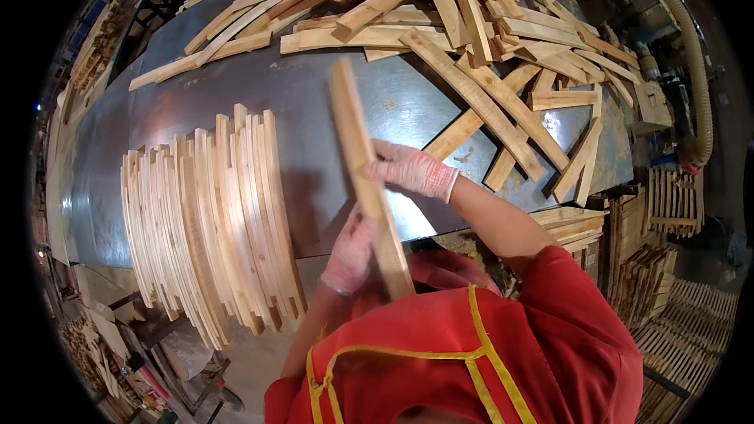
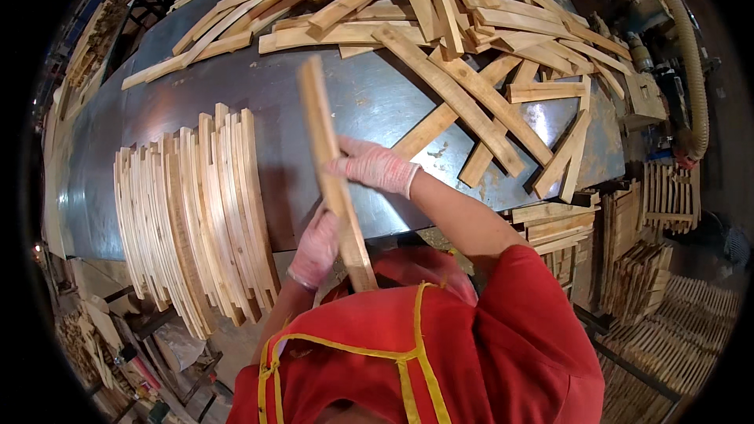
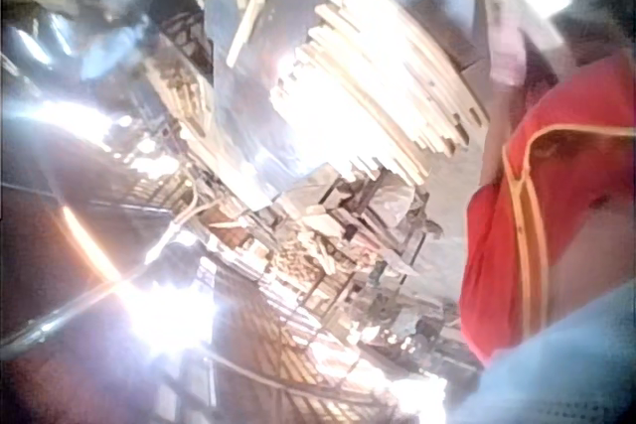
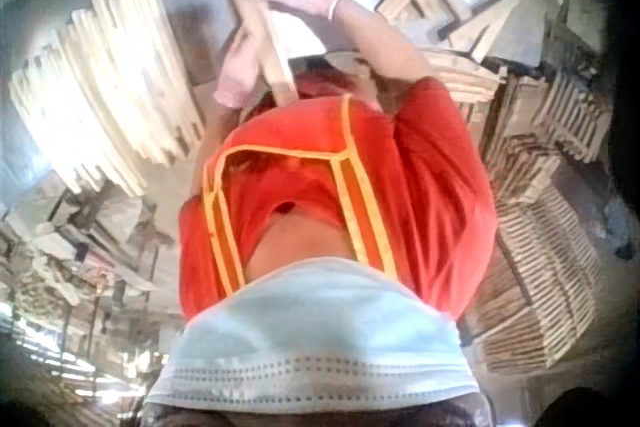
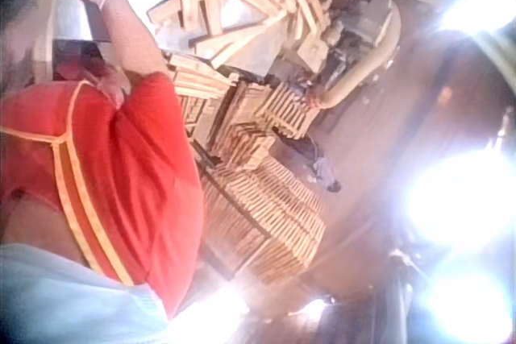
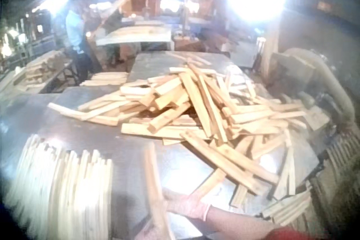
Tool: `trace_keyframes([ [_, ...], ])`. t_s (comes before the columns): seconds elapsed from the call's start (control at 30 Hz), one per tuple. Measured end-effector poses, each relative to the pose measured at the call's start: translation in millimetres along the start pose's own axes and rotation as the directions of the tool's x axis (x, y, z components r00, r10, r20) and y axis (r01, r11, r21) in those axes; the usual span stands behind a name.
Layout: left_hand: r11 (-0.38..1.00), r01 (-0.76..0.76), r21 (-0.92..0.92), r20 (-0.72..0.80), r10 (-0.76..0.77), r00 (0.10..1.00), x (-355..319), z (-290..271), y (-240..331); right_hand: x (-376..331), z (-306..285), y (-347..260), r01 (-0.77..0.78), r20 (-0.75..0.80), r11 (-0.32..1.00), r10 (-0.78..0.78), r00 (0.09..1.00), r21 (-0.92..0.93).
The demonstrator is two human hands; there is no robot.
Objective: The person sorts thin wooden strips on a metal table, picking them up one by one from a disorganized pile and placing them into a neat stack. The person repeatedly moves strips from the right side of the table to the left, aligning them into a growing pile.
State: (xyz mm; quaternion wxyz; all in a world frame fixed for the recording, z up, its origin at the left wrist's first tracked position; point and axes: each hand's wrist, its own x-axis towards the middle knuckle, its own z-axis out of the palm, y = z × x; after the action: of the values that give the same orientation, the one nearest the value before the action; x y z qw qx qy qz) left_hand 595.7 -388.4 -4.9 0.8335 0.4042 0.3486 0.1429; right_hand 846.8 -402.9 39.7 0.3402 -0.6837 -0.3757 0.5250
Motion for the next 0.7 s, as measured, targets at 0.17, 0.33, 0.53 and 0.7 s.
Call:
trace_keyframes([
  [0.17,0.981,0.068,-0.182,-0.268,-0.116,0.956,39,-11,-4,-12,-131,83,-0.104,-0.600,0.912,-0.173,0.781,-0.398],
  [0.33,0.291,0.373,0.881,-0.451,0.276,0.849,3,-75,-1,-40,-224,171,-0.461,-0.685,0.673,-0.094,0.722,-0.578],
  [0.53,-0.154,0.473,0.867,-0.323,0.550,0.770,-62,-111,2,-18,-109,72,-0.262,-0.338,0.621,-0.006,0.941,-0.739],
  [0.7,0.027,0.351,0.936,-0.291,0.619,0.729,-92,-135,-2,40,15,0,-0.178,-0.269,0.726,-0.011,0.963,-0.664],
])
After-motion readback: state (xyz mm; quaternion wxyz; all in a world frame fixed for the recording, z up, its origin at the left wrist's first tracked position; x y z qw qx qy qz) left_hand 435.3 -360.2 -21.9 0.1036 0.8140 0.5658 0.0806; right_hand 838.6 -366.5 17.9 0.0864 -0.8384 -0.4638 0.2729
